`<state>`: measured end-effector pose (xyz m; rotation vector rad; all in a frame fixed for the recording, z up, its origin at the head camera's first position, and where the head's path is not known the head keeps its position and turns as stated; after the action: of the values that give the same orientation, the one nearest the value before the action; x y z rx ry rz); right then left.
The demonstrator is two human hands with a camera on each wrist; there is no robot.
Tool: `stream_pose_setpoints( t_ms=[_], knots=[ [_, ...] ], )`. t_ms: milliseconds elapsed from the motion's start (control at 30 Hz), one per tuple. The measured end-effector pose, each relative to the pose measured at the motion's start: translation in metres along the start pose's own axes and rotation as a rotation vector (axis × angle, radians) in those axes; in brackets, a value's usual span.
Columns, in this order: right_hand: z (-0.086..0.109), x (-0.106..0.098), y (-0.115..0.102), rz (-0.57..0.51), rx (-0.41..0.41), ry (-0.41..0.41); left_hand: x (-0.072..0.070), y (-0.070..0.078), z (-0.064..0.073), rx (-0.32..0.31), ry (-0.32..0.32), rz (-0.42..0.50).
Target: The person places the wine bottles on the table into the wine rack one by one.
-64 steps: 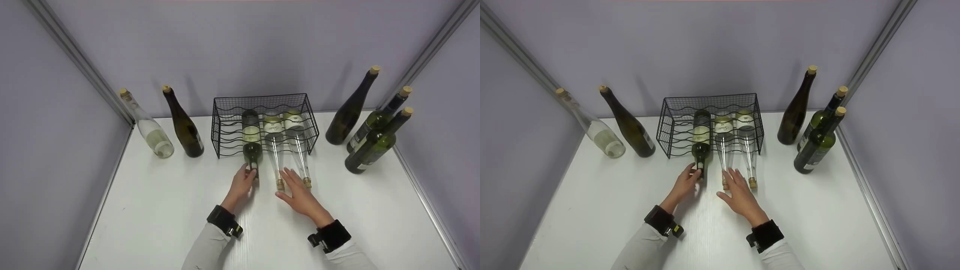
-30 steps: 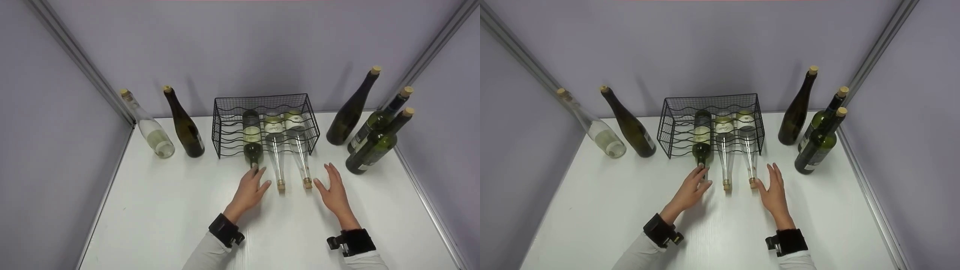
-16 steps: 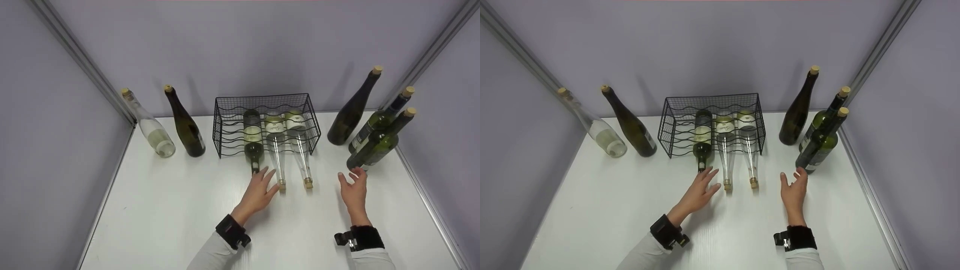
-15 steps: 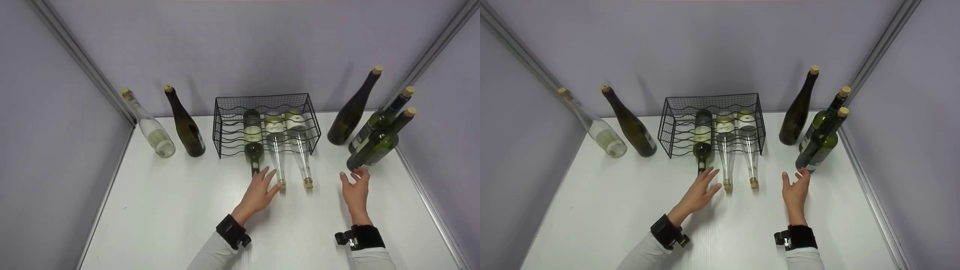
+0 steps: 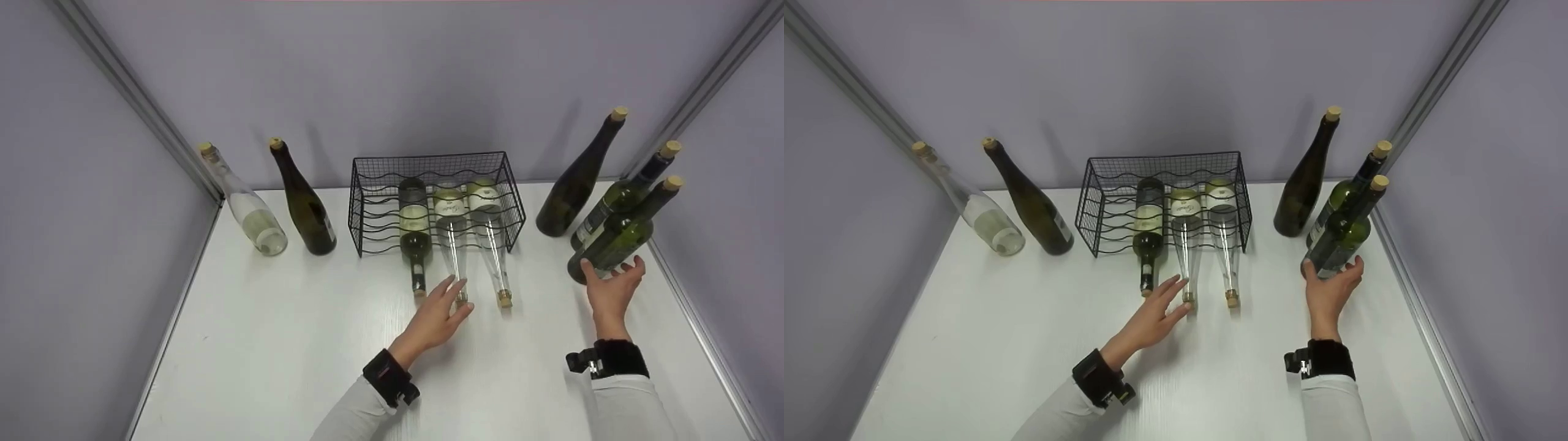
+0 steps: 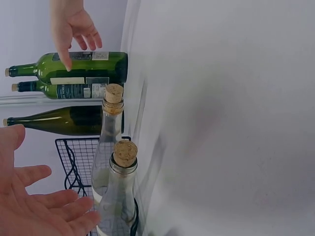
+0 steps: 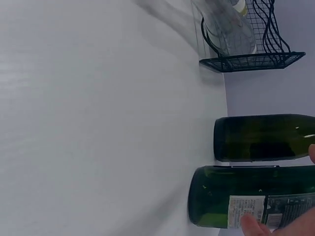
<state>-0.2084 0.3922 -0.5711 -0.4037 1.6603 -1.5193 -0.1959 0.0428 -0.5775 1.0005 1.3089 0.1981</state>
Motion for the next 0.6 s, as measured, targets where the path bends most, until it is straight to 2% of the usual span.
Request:
stream_pose_setpoints(
  t_ms=[300,600],
  knots=[
    [-0.019,0.000,-0.005,-0.022,0.030,-0.030,0.003,0.000,-0.003,-0.021,-0.023,0.082],
    [-0.039,0.001,-0.002,-0.126,0.107,-0.083,0.003,0.000,-0.004,-0.029,-0.023,0.152]
  ],
)
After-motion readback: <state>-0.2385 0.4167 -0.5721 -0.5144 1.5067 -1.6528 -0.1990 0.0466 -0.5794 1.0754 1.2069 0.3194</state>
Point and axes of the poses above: each hand's wrist, its own z-axis away from the middle knuckle, its own x-axis out of the palm, y = z × x, the point moved 4 cm from there along -z, towards the middle knuckle, and after that the axes turned 1 degree about -y, right-handed, at the moved point
